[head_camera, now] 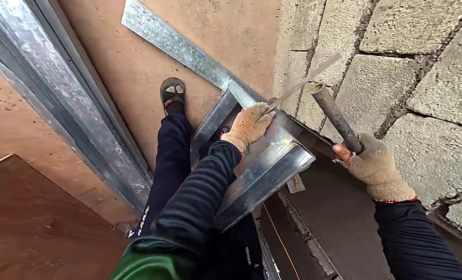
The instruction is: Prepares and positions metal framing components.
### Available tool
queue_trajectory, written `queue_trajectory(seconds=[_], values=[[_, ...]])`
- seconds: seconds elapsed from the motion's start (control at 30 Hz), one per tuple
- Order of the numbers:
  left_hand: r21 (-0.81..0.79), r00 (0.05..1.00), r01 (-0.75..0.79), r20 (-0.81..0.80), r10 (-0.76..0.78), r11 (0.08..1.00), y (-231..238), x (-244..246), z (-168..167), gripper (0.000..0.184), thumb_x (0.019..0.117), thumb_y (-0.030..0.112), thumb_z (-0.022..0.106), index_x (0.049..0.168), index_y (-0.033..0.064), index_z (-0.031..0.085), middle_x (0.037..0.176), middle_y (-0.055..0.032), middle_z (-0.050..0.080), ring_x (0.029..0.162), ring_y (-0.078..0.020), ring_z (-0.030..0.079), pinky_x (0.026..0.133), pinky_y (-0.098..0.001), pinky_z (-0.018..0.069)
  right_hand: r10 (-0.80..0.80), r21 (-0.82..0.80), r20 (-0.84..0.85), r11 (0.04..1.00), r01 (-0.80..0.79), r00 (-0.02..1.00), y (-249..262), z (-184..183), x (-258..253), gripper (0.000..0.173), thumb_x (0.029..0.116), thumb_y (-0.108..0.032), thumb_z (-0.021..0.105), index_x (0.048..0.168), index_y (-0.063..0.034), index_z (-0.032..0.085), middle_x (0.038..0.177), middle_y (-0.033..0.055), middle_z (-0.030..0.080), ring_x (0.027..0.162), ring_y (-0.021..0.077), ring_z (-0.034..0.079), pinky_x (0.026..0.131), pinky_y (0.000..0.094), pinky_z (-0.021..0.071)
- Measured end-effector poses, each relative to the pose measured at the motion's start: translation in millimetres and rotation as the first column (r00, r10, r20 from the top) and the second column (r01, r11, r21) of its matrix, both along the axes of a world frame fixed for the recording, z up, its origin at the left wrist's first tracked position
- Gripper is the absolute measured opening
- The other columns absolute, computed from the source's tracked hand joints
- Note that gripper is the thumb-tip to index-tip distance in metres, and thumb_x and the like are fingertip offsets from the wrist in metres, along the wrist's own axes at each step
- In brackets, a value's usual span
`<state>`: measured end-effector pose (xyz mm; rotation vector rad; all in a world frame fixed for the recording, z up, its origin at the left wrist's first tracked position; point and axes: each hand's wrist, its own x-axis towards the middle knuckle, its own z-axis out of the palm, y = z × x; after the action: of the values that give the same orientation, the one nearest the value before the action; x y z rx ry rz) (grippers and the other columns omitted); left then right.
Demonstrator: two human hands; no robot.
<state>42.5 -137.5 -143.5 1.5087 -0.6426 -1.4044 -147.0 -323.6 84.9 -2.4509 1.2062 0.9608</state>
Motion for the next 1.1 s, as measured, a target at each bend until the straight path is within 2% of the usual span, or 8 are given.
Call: queue_trajectory(seconds=[0.13, 0.33, 0.47, 0.63, 0.77, 0.9, 1.03, 1.1], values=[[0.011, 1.0, -0.001, -0.018, 0.001, 1.0, 2.6, 1.3, -0.9, 0.03, 0.1059, 0.034, 0.05, 0.103, 0.0134, 0.073, 0.099, -0.0022, 0.072, 0.096, -0.0155, 0.068, 0.088, -0.0466, 0.0535, 0.1, 0.026, 0.006, 0.995, -0.1, 0.995, -32.7, -14.2, 23.0, 0.059, 0.0894, -0.064, 0.058, 0.074, -0.0073, 0.058, 0.059, 0.008, 0.052, 0.051, 0.0266, 0.053, 0.046, 0.0506, 0.0396], [0.013, 1.0, 0.013, -0.001, -0.013, 1.0, 4.1, 5.2, 0.5, 0.032, 0.1057, 0.035, 0.05, 0.103, 0.0111, 0.072, 0.102, -0.0046, 0.072, 0.1, -0.0182, 0.068, 0.09, -0.0479, 0.0528, -0.552, 0.363, 0.417, 0.83, 0.425, 0.722, -13.9, -41.0, 13.0, 0.031, 0.0984, -0.045, 0.06, 0.086, -0.0178, 0.053, 0.058, -0.0046, 0.049, 0.045, 0.0124, 0.049, 0.046, 0.0362, 0.0491], [0.035, 1.0, 0.022, -0.015, -0.022, 0.999, 5.9, 9.7, 2.8, 0.03, 0.1055, 0.033, 0.052, 0.105, 0.0096, 0.071, 0.102, -0.0062, 0.071, 0.099, -0.02, 0.067, 0.09, -0.0487, 0.0524, 0.022, 0.362, -0.034, 0.932, -0.008, 0.999, -8.2, -43.2, 8.7, 0.025, 0.0878, -0.032, 0.065, 0.081, -0.0081, 0.067, 0.063, 0.005, 0.062, 0.056, 0.0222, 0.062, 0.053, 0.0517, 0.0497], [0.006, 1.0, -0.001, 0.009, 0.001, 1.0, 13.5, 16.1, 3.4, 0.029, 0.1052, 0.03, 0.052, 0.102, 0.0083, 0.071, 0.101, -0.0067, 0.071, 0.099, -0.0197, 0.067, 0.089, -0.0473, 0.052, -0.676, 0.456, 0.418, 0.734, 0.503, 0.607, 0.0, -51.2, -9.8, 0.023, 0.0919, -0.031, 0.064, 0.076, -0.0197, 0.052, 0.053, -0.0062, 0.047, 0.042, 0.0097, 0.047, 0.043, 0.0319, 0.046], [0.017, 1.0, 0.008, -0.009, -0.008, 1.0, 13.7, 18.2, 4.5, 0.029, 0.1058, 0.03, 0.051, 0.104, 0.0082, 0.071, 0.102, -0.0066, 0.07, 0.099, -0.0199, 0.067, 0.09, -0.0474, 0.0515, 0.028, 0.36, -0.055, 0.933, -0.007, 0.998, 0.1, -42.4, 5.2, 0.023, 0.0885, -0.027, 0.067, 0.08, -0.0055, 0.066, 0.067, 0.0092, 0.064, 0.062, 0.0274, 0.065, 0.059, 0.0559, 0.0517], [0.017, 1.0, 0.003, -0.011, -0.003, 1.0, 13.7, 17.7, 6.2, 0.032, 0.1058, 0.031, 0.051, 0.107, 0.007, 0.072, 0.106, -0.0088, 0.072, 0.104, -0.0219, 0.067, 0.094, -0.0499, 0.051, -0.217, 0.202, 0.205, 0.963, 0.176, 0.954, 9.8, -41.1, -1.4, 0.027, 0.0867, -0.032, 0.066, 0.077, -0.0078, 0.06, 0.061, -0.0019, 0.056, 0.052, 0.0108, 0.055, 0.051, 0.0357, 0.05], [0.03, 1.0, 0.006, -0.015, -0.005, 1.0, 14.8, 11.9, 8.2, 0.031, 0.1059, 0.032, 0.052, 0.106, 0.0085, 0.072, 0.106, -0.0072, 0.071, 0.103, -0.0205, 0.067, 0.093, -0.0492, 0.0512, 0.014, 0.367, -0.062, 0.93, 0.01, 0.998, 2.8, -33.8, -9.7, 0.022, 0.0864, -0.026, 0.064, 0.079, -0.0044, 0.066, 0.067, 0.0102, 0.064, 0.064, 0.028, 0.065, 0.06, 0.0573, 0.0507], [0.035, 1.0, -0.009, -0.003, 0.009, 0.999, 16.4, 12.2, 7.6, 0.031, 0.1056, 0.032, 0.052, 0.105, 0.008, 0.071, 0.104, -0.008, 0.071, 0.101, -0.0216, 0.067, 0.091, -0.0503, 0.0513, -0.182, 0.25, 0.113, 0.957, 0.149, 0.977, -2.4, -35.7, -18.3, 0.023, 0.0855, -0.024, 0.067, 0.082, -0.0012, 0.067, 0.066, 0.0081, 0.063, 0.059, 0.0232, 0.063, 0.058, 0.0501, 0.0528]])
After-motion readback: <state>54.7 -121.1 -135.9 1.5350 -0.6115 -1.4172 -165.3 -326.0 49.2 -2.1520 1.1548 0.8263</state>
